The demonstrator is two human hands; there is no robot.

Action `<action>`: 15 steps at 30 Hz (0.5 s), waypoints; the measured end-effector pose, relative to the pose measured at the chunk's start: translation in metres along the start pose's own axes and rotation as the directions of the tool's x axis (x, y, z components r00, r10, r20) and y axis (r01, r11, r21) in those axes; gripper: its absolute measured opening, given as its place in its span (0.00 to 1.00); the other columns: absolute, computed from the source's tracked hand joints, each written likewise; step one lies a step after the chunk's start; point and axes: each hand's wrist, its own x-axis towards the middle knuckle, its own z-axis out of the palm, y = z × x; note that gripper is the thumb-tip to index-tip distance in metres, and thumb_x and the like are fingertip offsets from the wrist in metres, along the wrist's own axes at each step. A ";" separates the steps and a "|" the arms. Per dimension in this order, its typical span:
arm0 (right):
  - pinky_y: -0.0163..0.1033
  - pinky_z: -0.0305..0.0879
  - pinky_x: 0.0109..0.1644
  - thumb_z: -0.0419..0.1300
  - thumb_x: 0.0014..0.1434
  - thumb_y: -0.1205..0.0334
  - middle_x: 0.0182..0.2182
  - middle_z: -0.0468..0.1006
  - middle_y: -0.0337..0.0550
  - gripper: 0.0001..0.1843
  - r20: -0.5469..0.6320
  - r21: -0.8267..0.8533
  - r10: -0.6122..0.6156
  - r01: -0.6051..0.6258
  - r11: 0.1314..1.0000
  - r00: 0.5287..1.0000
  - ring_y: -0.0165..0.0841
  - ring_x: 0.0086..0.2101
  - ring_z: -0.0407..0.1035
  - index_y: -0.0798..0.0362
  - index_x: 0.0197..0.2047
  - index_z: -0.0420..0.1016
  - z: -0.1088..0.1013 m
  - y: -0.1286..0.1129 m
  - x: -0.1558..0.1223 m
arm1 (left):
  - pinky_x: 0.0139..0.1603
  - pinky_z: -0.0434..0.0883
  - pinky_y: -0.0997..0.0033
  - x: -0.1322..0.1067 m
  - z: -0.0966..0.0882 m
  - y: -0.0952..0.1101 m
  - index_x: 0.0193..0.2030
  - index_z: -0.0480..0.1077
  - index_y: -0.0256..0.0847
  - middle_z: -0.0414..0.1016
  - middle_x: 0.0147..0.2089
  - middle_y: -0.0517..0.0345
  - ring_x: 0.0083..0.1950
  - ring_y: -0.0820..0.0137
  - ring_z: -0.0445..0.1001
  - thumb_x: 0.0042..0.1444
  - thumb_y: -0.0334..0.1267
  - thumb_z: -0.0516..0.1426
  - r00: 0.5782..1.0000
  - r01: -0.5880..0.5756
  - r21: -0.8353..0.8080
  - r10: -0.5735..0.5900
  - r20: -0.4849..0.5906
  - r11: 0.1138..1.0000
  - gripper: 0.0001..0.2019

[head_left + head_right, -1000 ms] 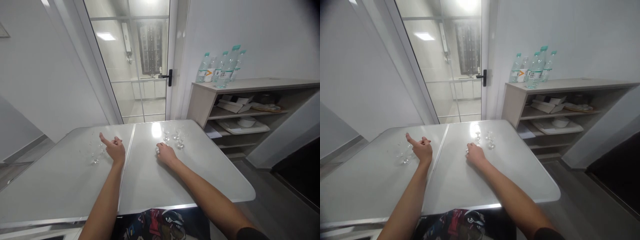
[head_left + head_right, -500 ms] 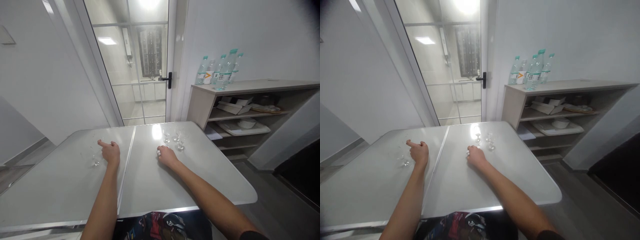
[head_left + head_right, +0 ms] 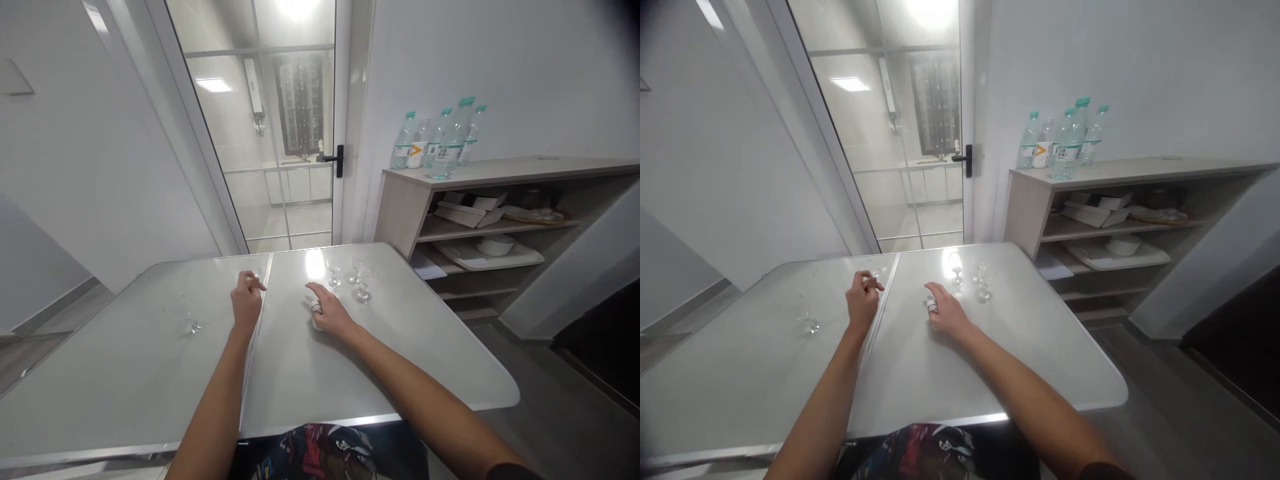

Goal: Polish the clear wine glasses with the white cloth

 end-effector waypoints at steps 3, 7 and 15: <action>0.43 0.57 0.68 0.55 0.54 0.69 0.71 0.58 0.48 0.44 -0.053 0.059 -0.002 0.005 0.998 0.999 0.38 0.67 0.57 0.49 0.74 0.50 -0.001 -0.003 -0.001 | 0.26 0.61 0.76 -0.014 0.012 0.013 0.43 0.63 0.45 0.77 0.28 0.63 0.19 0.75 0.63 0.65 0.40 0.53 0.968 -0.034 -0.294 0.105 0.228 0.955 0.03; 0.42 0.65 0.58 0.58 0.61 0.58 0.57 0.76 0.48 0.29 -0.059 0.160 0.008 0.002 0.987 0.998 0.40 0.54 0.71 0.49 0.65 0.66 0.000 -0.001 0.002 | 0.23 0.60 0.76 -0.032 0.024 0.025 0.40 0.61 0.44 0.75 0.25 0.63 0.18 0.77 0.62 0.67 0.46 0.54 0.881 0.085 -0.543 0.191 0.432 0.835 0.10; 0.36 0.64 0.41 0.55 0.65 0.46 0.29 0.74 0.37 0.20 -0.037 0.554 0.123 -0.082 0.828 0.992 0.33 0.32 0.68 0.53 0.33 0.74 0.009 0.002 0.007 | 0.34 0.72 0.73 -0.046 0.053 0.036 0.59 0.64 0.43 0.77 0.39 0.57 0.33 0.73 0.75 0.53 0.48 0.67 0.913 0.194 -0.598 0.080 0.401 0.778 0.30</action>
